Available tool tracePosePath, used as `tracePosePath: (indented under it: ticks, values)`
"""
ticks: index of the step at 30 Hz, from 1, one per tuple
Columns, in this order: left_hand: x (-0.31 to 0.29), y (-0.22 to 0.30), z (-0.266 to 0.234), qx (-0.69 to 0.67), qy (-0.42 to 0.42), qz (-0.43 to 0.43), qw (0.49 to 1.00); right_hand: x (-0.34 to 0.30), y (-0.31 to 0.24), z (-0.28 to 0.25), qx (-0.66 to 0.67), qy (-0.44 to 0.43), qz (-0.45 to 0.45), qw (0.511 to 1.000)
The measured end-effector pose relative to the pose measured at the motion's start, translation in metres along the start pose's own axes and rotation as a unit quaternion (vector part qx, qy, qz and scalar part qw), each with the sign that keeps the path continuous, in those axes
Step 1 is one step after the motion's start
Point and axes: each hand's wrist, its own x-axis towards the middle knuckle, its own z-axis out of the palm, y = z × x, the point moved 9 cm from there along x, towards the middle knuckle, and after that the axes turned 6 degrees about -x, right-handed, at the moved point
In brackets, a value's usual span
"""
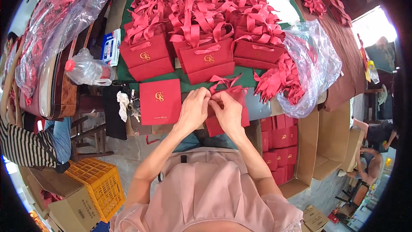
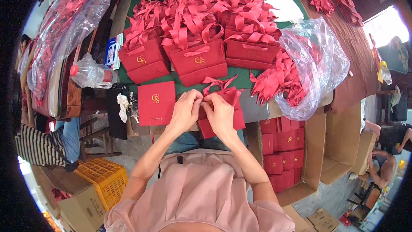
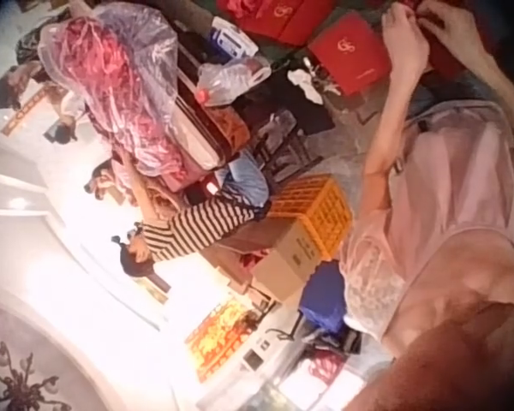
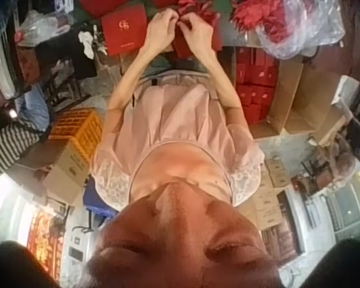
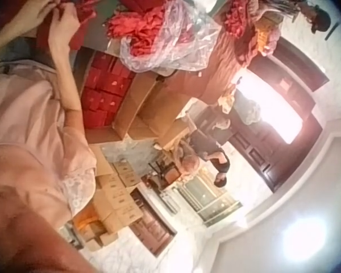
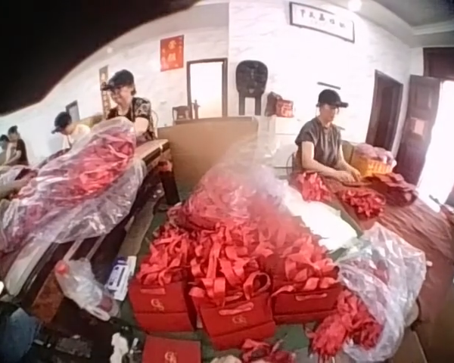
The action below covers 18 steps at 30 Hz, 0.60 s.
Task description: The person attaches ribbon handles to paper gift bags by threading ribbons into the bags and securing them by hand.
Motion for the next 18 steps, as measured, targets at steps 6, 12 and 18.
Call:
tracePosePath:
  ticks: [6, 12, 18]
  values:
    - [0.001, -0.006, -0.004, -0.065, -0.007, -0.084, 0.994, 0.011, -0.019, -0.022, 0.002, -0.083, -0.055, 0.995]
    - [-0.001, 0.017, -0.007, -0.026, 0.025, 0.043, 0.998, 0.034, -0.014, -0.026, -0.109, -0.145, -0.102, 0.978]
    - [-0.005, 0.038, -0.002, 0.021, 0.0, 0.141, 0.99, 0.044, 0.018, 0.003, 0.047, -0.313, -0.06, 0.947]
